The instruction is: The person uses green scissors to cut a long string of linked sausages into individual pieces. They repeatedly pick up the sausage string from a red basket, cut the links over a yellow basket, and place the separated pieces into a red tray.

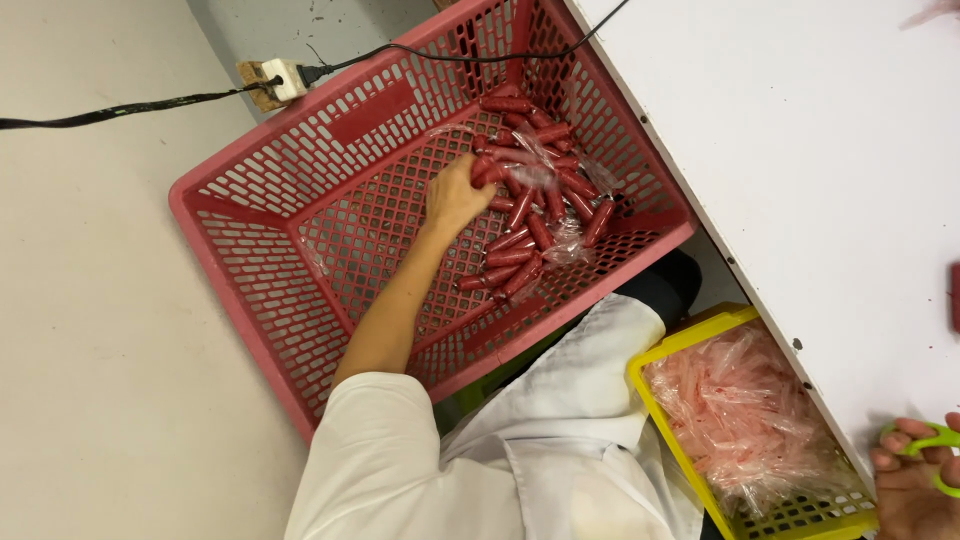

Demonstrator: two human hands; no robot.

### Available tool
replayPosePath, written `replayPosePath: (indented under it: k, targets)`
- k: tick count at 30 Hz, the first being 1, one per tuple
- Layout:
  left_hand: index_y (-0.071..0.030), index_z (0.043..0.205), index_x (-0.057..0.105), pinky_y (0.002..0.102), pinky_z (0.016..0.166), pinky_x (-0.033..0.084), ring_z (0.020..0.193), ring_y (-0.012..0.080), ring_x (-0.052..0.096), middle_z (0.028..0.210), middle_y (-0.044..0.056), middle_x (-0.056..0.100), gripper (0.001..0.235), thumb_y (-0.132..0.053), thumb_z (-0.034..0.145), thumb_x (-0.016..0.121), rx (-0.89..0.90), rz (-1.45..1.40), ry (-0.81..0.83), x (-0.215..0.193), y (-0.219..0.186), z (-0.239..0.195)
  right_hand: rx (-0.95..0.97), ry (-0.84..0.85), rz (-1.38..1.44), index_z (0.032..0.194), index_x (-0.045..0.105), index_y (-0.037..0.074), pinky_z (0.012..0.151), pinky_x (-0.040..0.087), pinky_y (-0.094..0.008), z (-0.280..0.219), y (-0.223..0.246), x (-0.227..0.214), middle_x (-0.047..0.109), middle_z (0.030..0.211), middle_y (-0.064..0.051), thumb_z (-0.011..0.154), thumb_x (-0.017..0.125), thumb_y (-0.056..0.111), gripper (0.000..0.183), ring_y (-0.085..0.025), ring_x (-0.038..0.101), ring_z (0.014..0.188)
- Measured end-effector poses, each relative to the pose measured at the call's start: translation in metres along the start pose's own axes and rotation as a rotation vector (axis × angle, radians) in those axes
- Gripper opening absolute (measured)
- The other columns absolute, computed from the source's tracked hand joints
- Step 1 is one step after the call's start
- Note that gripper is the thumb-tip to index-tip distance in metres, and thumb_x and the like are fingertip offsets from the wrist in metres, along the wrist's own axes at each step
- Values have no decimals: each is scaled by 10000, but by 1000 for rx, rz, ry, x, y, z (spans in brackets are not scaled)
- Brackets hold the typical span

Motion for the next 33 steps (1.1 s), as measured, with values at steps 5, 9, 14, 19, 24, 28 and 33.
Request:
replayPosePath:
  k: [5, 9, 14, 19, 24, 28, 33]
  targets:
    - [-158, 1143, 604, 214, 659, 576, 783, 97, 610, 938, -13, 595, 249, -165, 912, 696, -249, -20, 318, 36, -40, -18, 0, 11, 376, 1390, 674, 153, 832, 509, -209, 18, -21, -34, 694, 1342, -36, 961, 704, 335, 467, -109, 613, 1072]
    - [-52, 1303, 544, 506, 802, 590, 1110, 372, 630, 1280, 167, 569, 565, -236, 836, 804, -45, 427, 252, 106, -30, 11, -25, -22, 526, 1314, 699, 119, 814, 528, -221, 6, -10, -18, 695, 1264, -61, 906, 758, 240, 429, -138, 612, 1039]
    - [-99, 1217, 627, 525, 940, 499, 1132, 338, 614, 1196, 134, 642, 452, -172, 803, 792, -50, 602, 293, 113, -22, 34, -19, 0, 551, 1333, 686, 121, 819, 516, -204, 8, -7, -15, 670, 1257, -52, 923, 744, 246, 432, -120, 601, 1031]
    - [-109, 1467, 416, 569, 1033, 431, 1394, 376, 400, 1465, 154, 478, 779, -29, 780, 775, -18, 692, 438, 108, -14, 15, -6, -29, 537, 1359, 703, 139, 782, 536, -210, 7, -3, -11, 691, 1214, -71, 945, 757, 250, 432, -131, 611, 1006]
    - [-71, 1309, 590, 530, 950, 472, 1197, 362, 521, 1268, 155, 584, 544, -127, 803, 783, 72, 645, 289, 103, -14, -10, -44, 101, 533, 1317, 669, 54, 911, 514, -234, 23, -20, -40, 677, 1352, -67, 993, 713, 265, 389, -120, 607, 1105]
    - [-50, 1251, 640, 569, 966, 466, 1208, 370, 478, 1299, 176, 552, 518, -137, 765, 798, 95, 516, 177, 108, 7, -18, -70, 118, 455, 1266, 703, 75, 931, 524, -207, 24, -23, -47, 682, 1394, -44, 1042, 681, 284, 308, -91, 602, 1136]
    - [-58, 1071, 620, 495, 810, 502, 876, 348, 695, 976, 151, 696, 458, 25, 650, 779, 417, 617, 107, 112, -7, -35, -98, 242, 581, 1261, 747, 116, 1066, 455, -239, 30, -35, -64, 583, 1568, -38, 1091, 632, 255, 247, -103, 555, 1282]
Point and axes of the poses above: each hand's wrist, its own z-axis towards the middle knuckle, its own x-axis out of the palm, y = z × x, the point moved 10 cm from there along z, towards the middle knuckle
